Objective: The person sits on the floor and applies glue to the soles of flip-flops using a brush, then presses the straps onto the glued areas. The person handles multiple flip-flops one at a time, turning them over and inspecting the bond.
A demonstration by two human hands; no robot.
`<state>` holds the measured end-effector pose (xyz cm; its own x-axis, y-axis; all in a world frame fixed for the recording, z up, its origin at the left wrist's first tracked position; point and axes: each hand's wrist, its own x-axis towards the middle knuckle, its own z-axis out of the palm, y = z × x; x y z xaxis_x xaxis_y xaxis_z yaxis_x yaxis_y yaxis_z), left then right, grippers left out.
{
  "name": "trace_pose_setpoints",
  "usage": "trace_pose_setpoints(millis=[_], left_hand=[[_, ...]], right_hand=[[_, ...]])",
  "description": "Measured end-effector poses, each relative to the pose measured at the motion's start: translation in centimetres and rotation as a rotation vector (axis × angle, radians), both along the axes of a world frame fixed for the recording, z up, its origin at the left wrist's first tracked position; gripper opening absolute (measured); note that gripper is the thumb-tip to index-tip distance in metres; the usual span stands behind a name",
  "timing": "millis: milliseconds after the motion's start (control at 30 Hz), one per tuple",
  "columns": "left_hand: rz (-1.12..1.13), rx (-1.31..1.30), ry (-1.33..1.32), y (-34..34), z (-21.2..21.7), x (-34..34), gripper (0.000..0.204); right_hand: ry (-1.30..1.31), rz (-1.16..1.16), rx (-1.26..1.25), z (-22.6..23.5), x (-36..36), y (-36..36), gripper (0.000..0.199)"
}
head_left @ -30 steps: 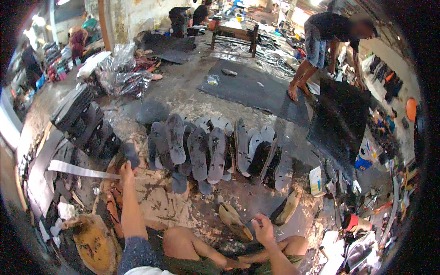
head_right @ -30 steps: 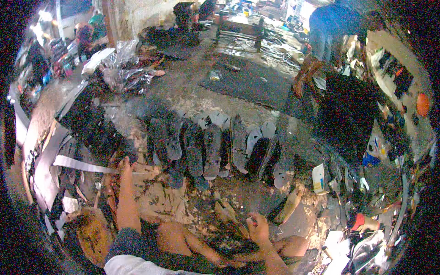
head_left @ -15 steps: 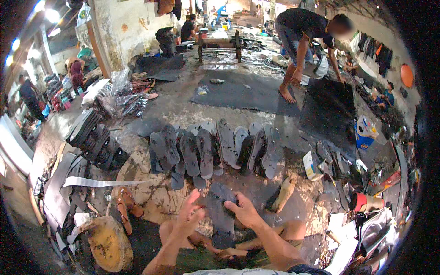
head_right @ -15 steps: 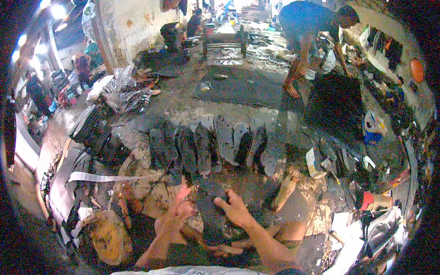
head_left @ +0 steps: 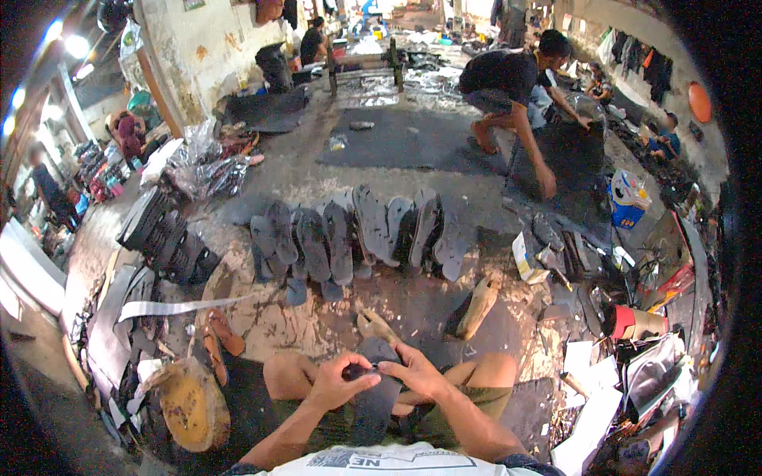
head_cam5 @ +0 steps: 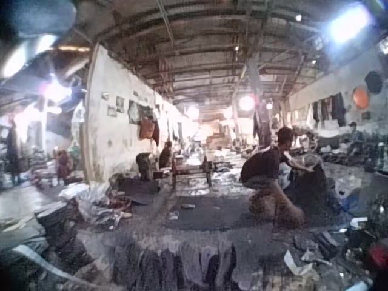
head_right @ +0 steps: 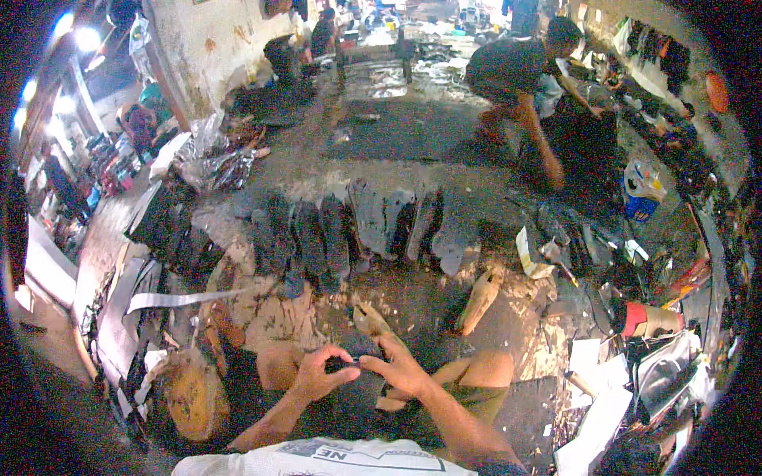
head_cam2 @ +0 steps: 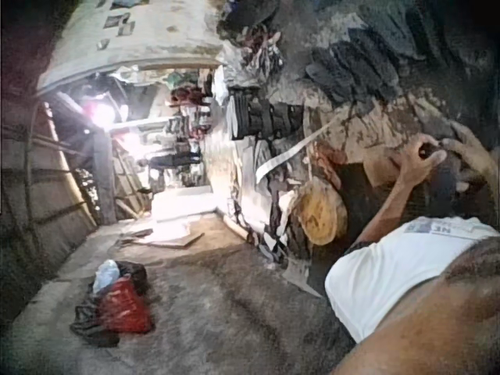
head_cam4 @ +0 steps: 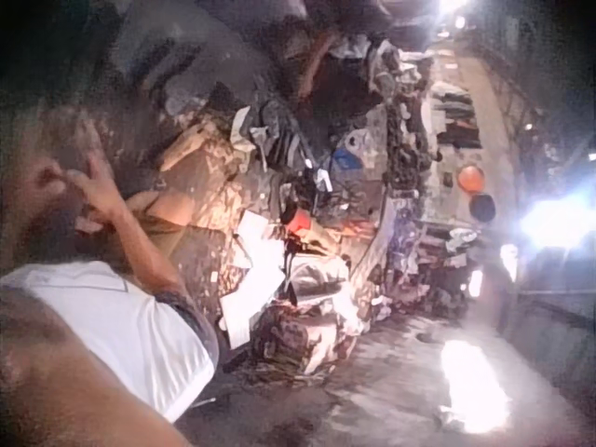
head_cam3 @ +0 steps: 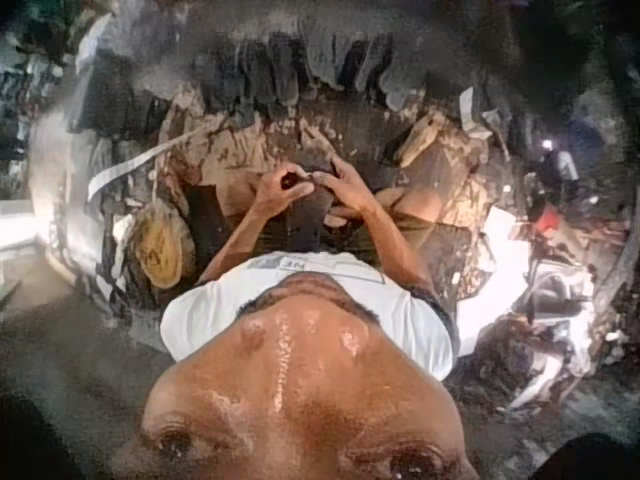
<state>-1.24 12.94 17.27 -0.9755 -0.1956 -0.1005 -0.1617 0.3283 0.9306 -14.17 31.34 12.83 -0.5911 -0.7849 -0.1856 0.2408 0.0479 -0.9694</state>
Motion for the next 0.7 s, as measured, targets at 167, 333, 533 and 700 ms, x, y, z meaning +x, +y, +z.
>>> trace_pose_setpoints(millis=[167, 333, 533, 700], left_hand=[[0.136, 0.211, 0.143, 0.8, -0.6, -0.1, 0.045], [0.151, -0.058, -0.011, 0.8, 0.3, 0.3, 0.076], [0.099, -0.731, 0.107, 1.0, -4.2, 1.6, 0.092], [0.393, 0.199, -0.094, -4.6, -1.4, 2.2, 0.059]], right_hand=[[0.279, -0.096, -0.056, -0.6, 1.5, 0.1, 0.040], [0.276, -0.110, 0.168, 2.2, 0.2, -0.9, 0.049], [-0.192, -0.093, -0.070, 3.1, -2.8, -4.8, 0.057], [0.839, 0.010, 0.893, -13.7, -4.1, -1.0, 0.077]])
